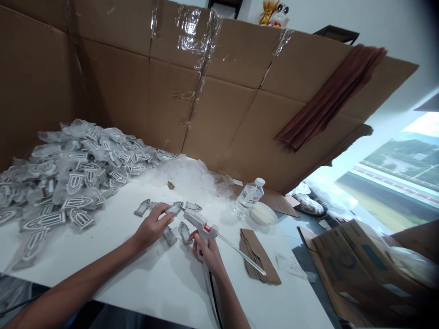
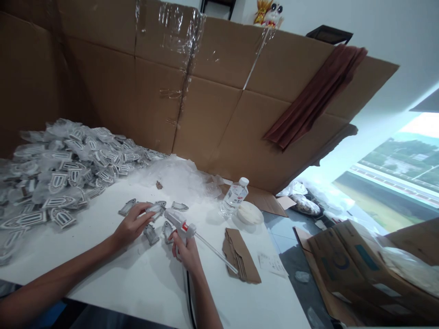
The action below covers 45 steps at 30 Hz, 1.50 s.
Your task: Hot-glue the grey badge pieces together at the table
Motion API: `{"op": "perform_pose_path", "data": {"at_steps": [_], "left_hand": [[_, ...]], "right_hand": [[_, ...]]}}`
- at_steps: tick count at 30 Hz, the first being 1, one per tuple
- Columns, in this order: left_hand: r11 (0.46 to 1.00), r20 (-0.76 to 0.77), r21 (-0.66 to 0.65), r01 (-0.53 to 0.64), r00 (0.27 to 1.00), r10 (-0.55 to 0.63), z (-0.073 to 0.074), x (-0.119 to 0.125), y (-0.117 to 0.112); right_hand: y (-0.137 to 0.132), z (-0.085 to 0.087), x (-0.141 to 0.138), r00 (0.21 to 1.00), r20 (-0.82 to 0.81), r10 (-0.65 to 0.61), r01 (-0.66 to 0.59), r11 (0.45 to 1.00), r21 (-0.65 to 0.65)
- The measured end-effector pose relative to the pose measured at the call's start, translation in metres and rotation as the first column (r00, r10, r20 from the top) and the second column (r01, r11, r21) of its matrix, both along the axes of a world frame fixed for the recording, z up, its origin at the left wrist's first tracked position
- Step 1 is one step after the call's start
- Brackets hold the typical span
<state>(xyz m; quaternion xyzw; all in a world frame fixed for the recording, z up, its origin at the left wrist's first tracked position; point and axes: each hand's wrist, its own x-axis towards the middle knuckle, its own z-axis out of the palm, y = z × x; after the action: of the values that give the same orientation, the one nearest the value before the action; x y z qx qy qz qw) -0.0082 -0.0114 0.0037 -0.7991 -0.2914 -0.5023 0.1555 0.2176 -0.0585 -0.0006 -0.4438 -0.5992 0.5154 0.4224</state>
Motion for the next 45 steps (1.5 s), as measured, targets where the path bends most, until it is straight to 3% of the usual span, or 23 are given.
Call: {"op": "perform_pose_path", "data": {"at_steps": [10,23,40,45], "left_hand": [[1.000,0.018,-0.024,0.012,1.000,-0.011,-0.002,0.002,-0.001],[1.000,0.002,-0.004,0.006,1.000,-0.006,-0.006,0.002,-0.001],[1.000,0.051,-0.015,-0.002,0.999,0.003,-0.005,0.003,0.001],[0.998,0.099,-0.046,0.046,0.994,-0.041,-0.009,0.000,0.004]], "right_hand": [[0.000,-0.004,-0.002,0.995,0.084,-0.047,0.042,0.997,0.061],[0.007,-0.023,0.002,0.968,0.226,-0.106,0.093,0.993,0.067],[0.006,-0.018,0.002,0.978,0.188,-0.094,0.082,0.994,0.069],[0.003,-0.009,0.000,0.985,0.163,-0.063,0.056,0.997,0.052]]}}
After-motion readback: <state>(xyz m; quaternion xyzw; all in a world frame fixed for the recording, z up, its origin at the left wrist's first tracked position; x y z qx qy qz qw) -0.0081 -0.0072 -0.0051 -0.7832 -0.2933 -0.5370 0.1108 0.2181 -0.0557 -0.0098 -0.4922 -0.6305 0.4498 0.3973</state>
